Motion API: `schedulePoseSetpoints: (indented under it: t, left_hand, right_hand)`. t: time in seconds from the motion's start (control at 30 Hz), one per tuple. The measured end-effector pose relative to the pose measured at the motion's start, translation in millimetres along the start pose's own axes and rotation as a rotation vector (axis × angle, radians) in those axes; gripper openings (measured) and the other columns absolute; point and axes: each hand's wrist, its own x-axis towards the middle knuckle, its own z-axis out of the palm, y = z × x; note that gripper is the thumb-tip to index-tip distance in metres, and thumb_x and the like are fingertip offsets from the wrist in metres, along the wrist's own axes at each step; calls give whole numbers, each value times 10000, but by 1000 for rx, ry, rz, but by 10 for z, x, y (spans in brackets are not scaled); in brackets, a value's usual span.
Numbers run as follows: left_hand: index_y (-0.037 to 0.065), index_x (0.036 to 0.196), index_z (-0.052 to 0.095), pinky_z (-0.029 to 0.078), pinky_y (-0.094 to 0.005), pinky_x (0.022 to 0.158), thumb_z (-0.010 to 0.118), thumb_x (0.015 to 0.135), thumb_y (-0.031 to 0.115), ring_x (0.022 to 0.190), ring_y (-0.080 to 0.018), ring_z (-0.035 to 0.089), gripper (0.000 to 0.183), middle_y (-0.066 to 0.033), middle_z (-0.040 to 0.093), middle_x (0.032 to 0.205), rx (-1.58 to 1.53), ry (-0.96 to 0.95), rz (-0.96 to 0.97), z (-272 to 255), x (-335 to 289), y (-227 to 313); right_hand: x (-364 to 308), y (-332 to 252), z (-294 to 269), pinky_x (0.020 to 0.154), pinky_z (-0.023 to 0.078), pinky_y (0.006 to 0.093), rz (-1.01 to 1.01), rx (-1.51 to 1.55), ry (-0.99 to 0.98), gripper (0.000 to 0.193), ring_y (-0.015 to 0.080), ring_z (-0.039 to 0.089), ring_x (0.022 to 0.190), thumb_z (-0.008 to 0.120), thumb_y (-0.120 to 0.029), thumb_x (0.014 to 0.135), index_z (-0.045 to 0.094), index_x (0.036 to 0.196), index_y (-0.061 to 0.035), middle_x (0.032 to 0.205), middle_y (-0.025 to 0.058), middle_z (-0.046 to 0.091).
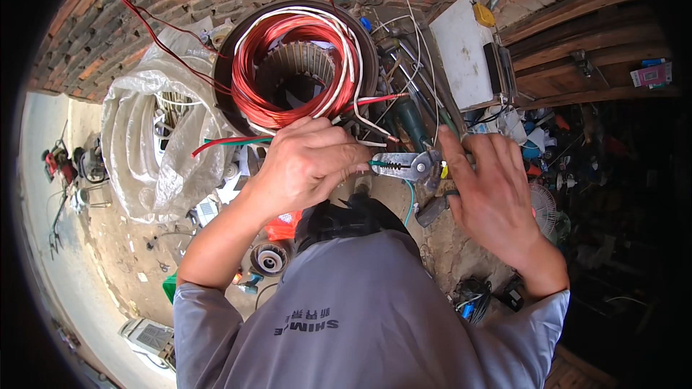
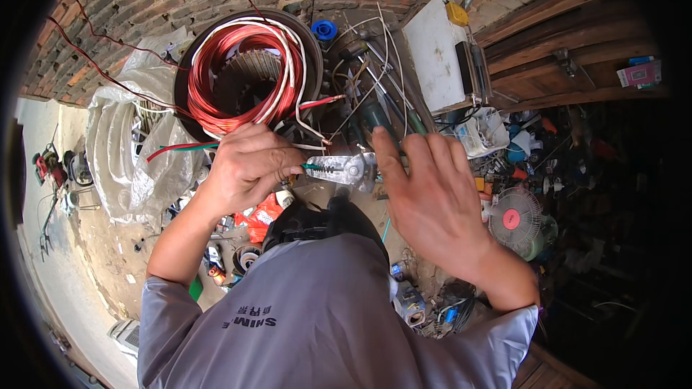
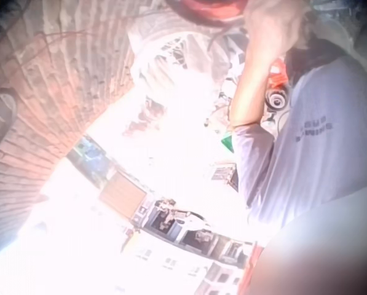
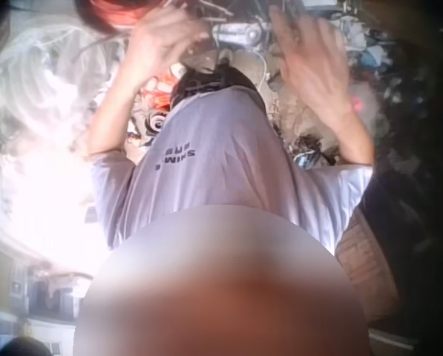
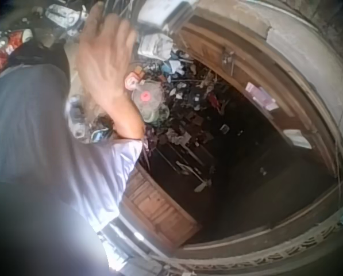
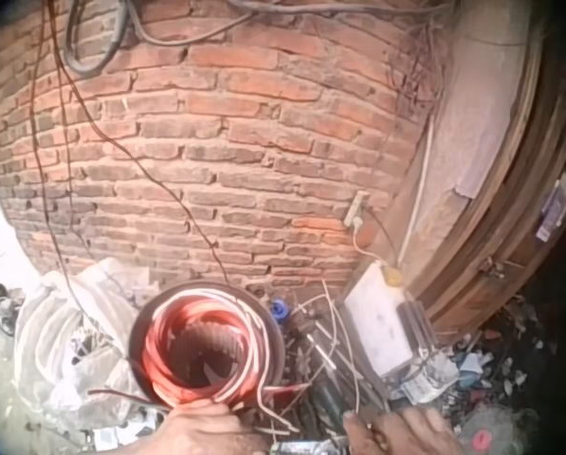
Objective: The person strips insulation from red and white wires, twists exposed strands, and uses pliers and a rotary tool to prepare and connect wires on a workbench. The person handles multiple wire segments and tools throughout the process.
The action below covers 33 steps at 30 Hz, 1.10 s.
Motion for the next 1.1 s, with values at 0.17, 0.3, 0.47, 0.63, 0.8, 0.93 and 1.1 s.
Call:
schedulePoseSetpoints:
  t: [0.17,0.3,0.47,0.63,0.8,0.93,1.1]
  left_hand:
    - [93,947,779,484,-375,668,828,796,101,730,-250,619,159,-29,683,834,-1,7,7,11,-5,-8]
    - [93,940,779,484,-374,669,826,807,108,730,-250,621,142,-30,687,838,-20,5,-1,10,-6,-8]
    - [85,936,751,492,-392,677,809,845,112,740,-272,622,111,-54,662,824,-81,5,-25,12,11,-1]
    - [67,920,706,503,-426,683,819,859,207,750,-311,623,190,-85,599,800,59,-151,-70,-136,135,134]
    - [83,705,610,447,-420,590,907,777,341,644,-293,566,400,-65,531,673,34,-69,-130,-47,133,172]
    - [94,563,489,372,-400,509,959,715,362,538,-269,478,561,-45,444,567,6,95,-137,74,97,119]
    - [91,551,468,360,-397,491,969,689,369,514,-259,460,589,-48,429,556,72,164,-113,153,88,92]
  right_hand:
    - [4,18,14,963,453,480,-3,21,-18,926,357,549,1067,833,-42,657,507,1523,-20,1136,147,567]
    - [30,84,67,901,478,465,-18,111,24,877,347,571,1003,794,-13,627,560,1472,2,1066,131,581]
    - [29,199,280,762,504,446,-76,200,196,832,333,598,865,724,18,570,634,1397,-5,934,111,584]
    - [55,289,532,708,515,434,-92,286,297,805,319,603,793,710,9,562,664,1366,-18,867,93,576]
    - [22,214,760,721,518,441,-80,410,361,760,310,600,796,736,-10,597,673,1354,-18,868,81,571]
    - [132,74,798,701,514,432,-15,431,476,720,305,603,759,716,12,621,689,1340,-27,851,79,584]
    - [93,-87,970,708,528,422,100,498,551,760,309,625,733,653,71,581,695,1336,0,866,104,611]
